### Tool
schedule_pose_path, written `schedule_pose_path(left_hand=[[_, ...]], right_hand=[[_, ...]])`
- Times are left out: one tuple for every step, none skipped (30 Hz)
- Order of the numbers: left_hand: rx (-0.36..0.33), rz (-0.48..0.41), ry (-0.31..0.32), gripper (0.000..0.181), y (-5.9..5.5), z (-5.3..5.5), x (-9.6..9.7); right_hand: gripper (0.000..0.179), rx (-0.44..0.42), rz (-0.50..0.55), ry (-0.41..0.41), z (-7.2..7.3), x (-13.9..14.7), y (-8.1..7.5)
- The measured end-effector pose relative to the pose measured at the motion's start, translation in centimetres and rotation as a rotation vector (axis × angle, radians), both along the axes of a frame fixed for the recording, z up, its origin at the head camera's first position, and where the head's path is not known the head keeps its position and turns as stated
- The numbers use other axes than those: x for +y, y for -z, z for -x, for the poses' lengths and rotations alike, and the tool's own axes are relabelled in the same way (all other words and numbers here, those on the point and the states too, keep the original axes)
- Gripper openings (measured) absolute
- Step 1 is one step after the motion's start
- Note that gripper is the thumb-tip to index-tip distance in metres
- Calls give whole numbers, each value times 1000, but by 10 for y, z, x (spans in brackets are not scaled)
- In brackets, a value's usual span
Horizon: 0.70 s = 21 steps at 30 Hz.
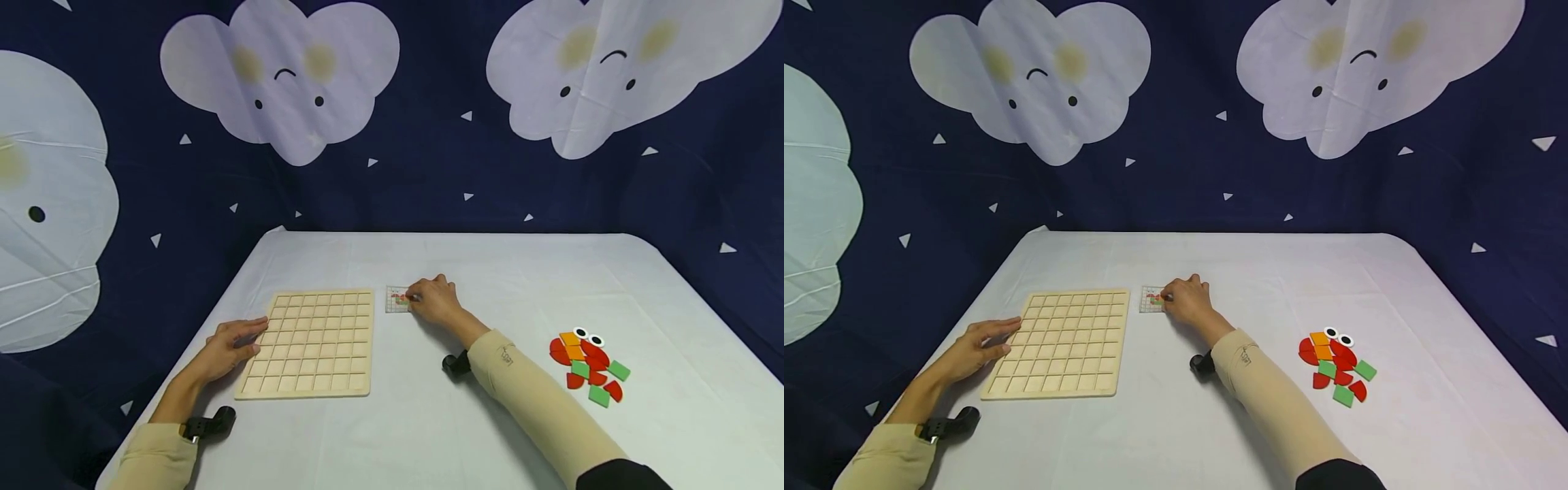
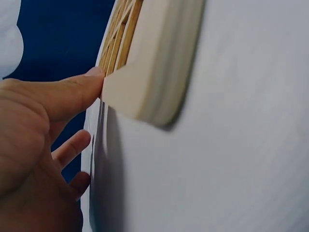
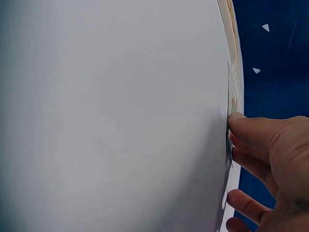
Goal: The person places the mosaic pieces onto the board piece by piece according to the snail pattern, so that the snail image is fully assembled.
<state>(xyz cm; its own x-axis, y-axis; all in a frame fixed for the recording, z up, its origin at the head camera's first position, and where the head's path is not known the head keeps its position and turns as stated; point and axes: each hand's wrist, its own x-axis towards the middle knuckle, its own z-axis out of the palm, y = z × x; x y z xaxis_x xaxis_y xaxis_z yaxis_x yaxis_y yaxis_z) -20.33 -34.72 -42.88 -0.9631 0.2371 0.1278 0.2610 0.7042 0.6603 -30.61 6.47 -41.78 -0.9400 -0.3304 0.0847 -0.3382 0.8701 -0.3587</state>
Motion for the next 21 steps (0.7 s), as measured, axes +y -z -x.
schedule_pose_path(left_hand=[[8, 1, 2, 47, 1, -1, 2], [10, 0, 3, 47, 1, -2, 5], [14, 2, 1, 47, 1, -3, 9], [17, 3, 0, 47, 1, -3, 12], [20, 4, -2, 47, 1, -4, 16], [21, 4, -6, 46, 1, -5, 19], [22, 4, -9, 46, 0, -6, 23], [24, 4, -9, 46, 0, -6, 27], [26, 3, -10, 45, 1, -7, 32], [26, -3, -7, 45, 1, -7, 36], [31, -4, -5, 45, 1, -8, 40], [35, -5, -3, 44, 2, -8, 44], [38, -5, -3, 44, 2, -8, 49], [42, -4, -3, 44, 3, -9, 53], [45, -3, -5, 44, 4, -9, 58], [49, -2, -8, 44, 4, -9, 62], [52, -1, -12, 44, 5, -10, 67], [50, -5, -15, 44, 5, -10, 72], [52, -3, -16, 44, 6, -11, 77], [54, -4, -17, 44, 6, -11, 82], [56, -5, -18, 45, 6, -12, 87]], right_hand=[[28, 2, -3, -1, -1, 4, 0], [28, 1, -3, -3, -1, 7, 0], [28, 3, -6, -5, -2, 11, 0], [28, 1, -2, -7, -2, 15, 0], [28, 4, 0, -10, -3, 19, 0], [28, 4, 2, -14, -4, 23, 0], [29, 5, 3, -19, -4, 27, -1], [29, 6, 4, -22, -4, 32, -1], [29, 4, 5, -23, -5, 36, -1], [29, 0, 8, -24, -5, 40, -1], [29, -4, 10, -25, -6, 45, -2], [29, -8, 10, -24, -6, 49, -2], [29, -11, 10, -26, -7, 53, -3], [29, -16, 12, -24, -7, 58, -3], [29, -22, 15, -22, -8, 62, -3], [29, -24, 17, -21, -8, 66, -4], [29, -24, 16, -20, -9, 70, -4], [29, -22, 12, -19, -9, 74, -4], [29, -21, 10, -19, -10, 79, -4], [29, -21, 8, -17, -10, 83, -3], [29, -21, 7, -15, -11, 87, -3]])
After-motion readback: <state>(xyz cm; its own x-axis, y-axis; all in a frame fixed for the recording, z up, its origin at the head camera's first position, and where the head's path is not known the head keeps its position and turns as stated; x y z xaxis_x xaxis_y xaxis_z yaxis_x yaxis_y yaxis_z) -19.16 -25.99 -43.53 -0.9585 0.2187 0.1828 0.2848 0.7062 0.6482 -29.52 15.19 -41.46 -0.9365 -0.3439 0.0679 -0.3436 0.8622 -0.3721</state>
